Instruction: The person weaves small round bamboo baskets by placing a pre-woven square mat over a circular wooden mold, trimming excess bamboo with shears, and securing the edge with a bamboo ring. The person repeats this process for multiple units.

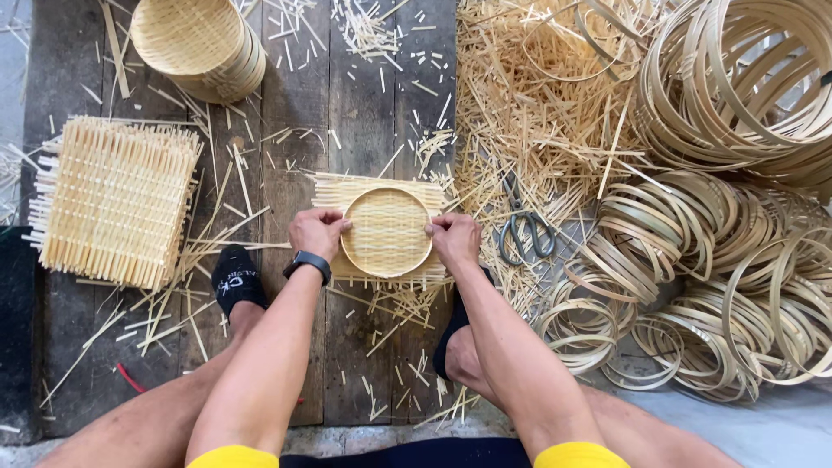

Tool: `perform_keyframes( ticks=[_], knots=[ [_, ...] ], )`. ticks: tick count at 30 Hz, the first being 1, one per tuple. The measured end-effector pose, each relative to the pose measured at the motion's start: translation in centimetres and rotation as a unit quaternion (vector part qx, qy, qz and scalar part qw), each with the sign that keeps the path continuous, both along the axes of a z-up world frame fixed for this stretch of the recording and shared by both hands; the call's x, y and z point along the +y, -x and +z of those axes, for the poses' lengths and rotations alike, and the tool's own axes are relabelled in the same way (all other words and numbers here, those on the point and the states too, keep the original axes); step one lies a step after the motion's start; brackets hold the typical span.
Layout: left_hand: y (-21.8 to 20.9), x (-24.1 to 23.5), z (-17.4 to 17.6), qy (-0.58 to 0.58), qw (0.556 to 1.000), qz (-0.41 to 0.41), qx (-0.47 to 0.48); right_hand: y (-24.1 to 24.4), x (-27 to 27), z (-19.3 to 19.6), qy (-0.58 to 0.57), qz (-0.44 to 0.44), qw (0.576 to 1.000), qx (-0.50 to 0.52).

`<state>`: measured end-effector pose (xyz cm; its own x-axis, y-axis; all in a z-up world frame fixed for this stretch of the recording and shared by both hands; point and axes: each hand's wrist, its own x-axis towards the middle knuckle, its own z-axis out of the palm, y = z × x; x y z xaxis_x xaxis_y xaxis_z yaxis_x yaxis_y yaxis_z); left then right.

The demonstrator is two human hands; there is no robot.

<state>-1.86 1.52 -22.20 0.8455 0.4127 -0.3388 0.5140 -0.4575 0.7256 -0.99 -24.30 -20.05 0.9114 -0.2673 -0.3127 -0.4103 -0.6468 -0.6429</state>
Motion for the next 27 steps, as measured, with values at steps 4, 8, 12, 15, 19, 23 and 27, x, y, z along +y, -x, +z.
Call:
perform_keyframes(
  ticks=[4, 8, 12, 15, 19, 23, 27],
  knots=[
    [-0.2, 0.1, -0.5, -0.006, 1.000, 0.003, 0.004, 0.3, 0.2, 0.1, -0.014, -0.010, 1.000, -0.009],
    [-0.1, 0.3, -0.4, 0.018, 1.000, -0.001, -0.001, 0.4, 0.3, -0.1, -0.018, -0.034, 0.999, 0.017],
    [-0.3, 0.4, 0.2, 0.001, 1.000, -0.002, 0.028, 0.3, 0.4, 0.0, -0.028, -0.048, 0.998, 0.028],
    [-0.7, 0.4, 0.8, 0.022, 0.999, 0.003, 0.039, 0.0, 0.4, -0.1, -0.032, -0.046, 0.998, 0.026],
    [0.0, 0.3, 0.5, 0.017, 1.000, -0.010, 0.004, 0.3, 0.2, -1.2, -0.055, -0.070, 0.995, 0.042],
    [0.4, 0.1, -0.5, 0.010, 0.999, -0.030, -0.036, 0.5, -0.9, -2.0, -0.071, -0.030, 0.997, 0.019],
    [0.3, 0.5, -2.1, 0.021, 0.997, -0.033, -0.064, 0.6, -1.6, -3.0, -0.124, -0.032, 0.992, 0.017]
  ],
)
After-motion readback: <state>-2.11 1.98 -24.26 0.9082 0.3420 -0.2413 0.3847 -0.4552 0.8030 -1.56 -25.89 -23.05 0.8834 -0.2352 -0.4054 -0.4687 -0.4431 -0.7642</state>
